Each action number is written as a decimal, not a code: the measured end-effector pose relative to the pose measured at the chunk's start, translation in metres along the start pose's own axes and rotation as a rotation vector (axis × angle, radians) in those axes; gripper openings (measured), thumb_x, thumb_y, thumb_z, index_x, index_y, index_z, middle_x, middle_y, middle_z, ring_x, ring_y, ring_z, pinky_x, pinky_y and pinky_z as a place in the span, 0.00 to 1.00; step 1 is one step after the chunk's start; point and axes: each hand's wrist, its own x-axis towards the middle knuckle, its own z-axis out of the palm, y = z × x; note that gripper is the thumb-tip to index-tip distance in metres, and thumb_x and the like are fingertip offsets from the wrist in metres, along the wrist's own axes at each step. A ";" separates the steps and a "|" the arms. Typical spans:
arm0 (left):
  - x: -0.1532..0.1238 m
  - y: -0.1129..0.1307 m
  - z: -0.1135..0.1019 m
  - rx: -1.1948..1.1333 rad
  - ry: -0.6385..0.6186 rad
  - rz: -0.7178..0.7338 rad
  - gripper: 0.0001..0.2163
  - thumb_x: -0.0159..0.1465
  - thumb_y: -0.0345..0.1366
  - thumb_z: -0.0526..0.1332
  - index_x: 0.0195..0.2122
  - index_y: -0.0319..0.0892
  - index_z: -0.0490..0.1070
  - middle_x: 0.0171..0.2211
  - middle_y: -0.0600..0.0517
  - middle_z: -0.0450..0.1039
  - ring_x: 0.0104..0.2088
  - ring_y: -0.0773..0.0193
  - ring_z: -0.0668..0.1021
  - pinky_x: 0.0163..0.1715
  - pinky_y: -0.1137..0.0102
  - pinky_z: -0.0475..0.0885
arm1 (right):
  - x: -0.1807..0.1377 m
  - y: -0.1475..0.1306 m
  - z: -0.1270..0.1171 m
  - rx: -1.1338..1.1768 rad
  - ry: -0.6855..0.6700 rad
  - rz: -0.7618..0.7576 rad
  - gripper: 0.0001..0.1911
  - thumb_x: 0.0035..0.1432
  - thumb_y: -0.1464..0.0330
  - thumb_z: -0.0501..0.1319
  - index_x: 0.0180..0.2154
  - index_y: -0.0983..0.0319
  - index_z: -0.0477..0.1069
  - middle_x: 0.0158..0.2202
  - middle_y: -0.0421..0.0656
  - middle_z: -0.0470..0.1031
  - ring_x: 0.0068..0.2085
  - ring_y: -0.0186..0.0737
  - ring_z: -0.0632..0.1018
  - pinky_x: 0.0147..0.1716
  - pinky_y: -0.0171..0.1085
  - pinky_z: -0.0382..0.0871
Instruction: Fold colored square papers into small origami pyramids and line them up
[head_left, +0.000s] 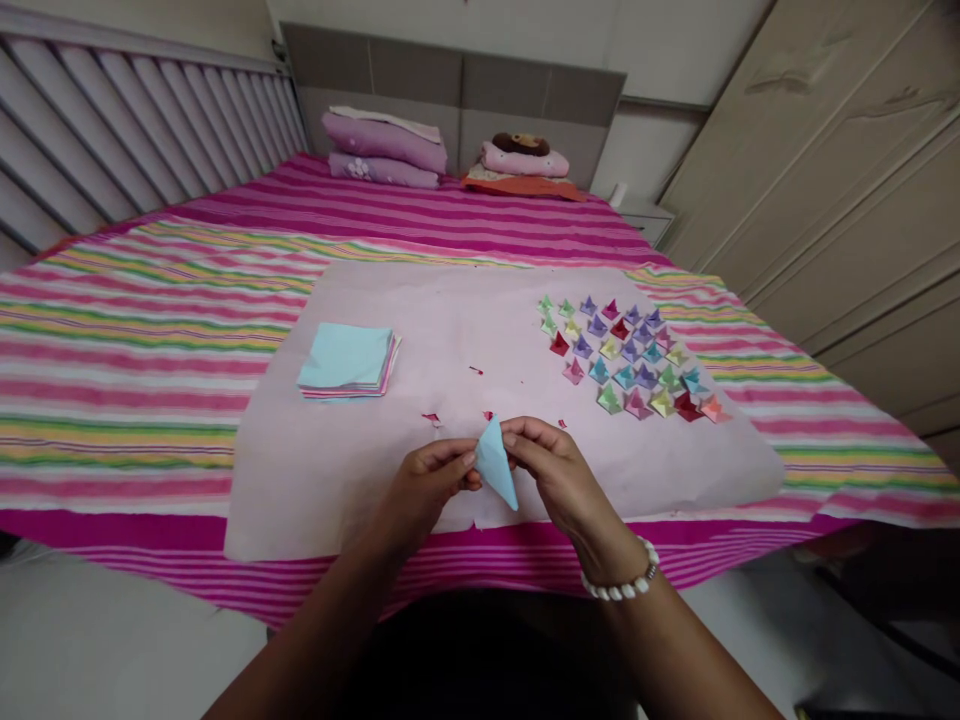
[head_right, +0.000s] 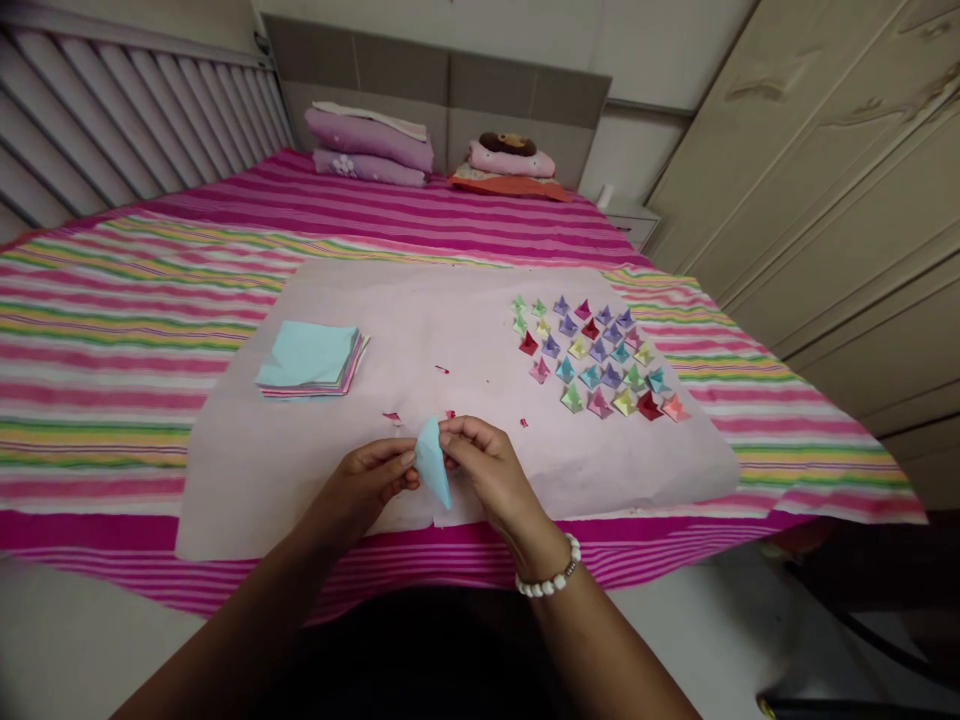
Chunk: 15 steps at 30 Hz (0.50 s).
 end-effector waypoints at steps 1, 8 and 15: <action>0.000 0.000 0.000 0.004 0.004 0.000 0.12 0.51 0.38 0.71 0.35 0.38 0.80 0.27 0.51 0.76 0.27 0.70 0.72 0.33 0.71 0.69 | 0.000 0.001 -0.001 -0.006 -0.003 -0.008 0.07 0.50 0.64 0.66 0.32 0.60 0.77 0.25 0.39 0.74 0.28 0.34 0.70 0.31 0.35 0.65; 0.001 0.000 -0.002 0.013 -0.008 -0.006 0.12 0.52 0.37 0.70 0.36 0.39 0.80 0.27 0.51 0.76 0.27 0.72 0.72 0.32 0.73 0.69 | -0.004 0.003 -0.006 0.043 -0.028 0.045 0.08 0.49 0.64 0.67 0.34 0.60 0.78 0.25 0.39 0.74 0.27 0.34 0.71 0.30 0.35 0.65; 0.003 -0.002 0.003 -0.050 -0.039 -0.037 0.12 0.51 0.37 0.71 0.35 0.38 0.80 0.25 0.52 0.75 0.26 0.73 0.72 0.30 0.76 0.68 | -0.007 0.004 -0.006 0.115 -0.037 0.090 0.07 0.49 0.65 0.68 0.32 0.61 0.78 0.25 0.39 0.73 0.26 0.32 0.70 0.29 0.34 0.64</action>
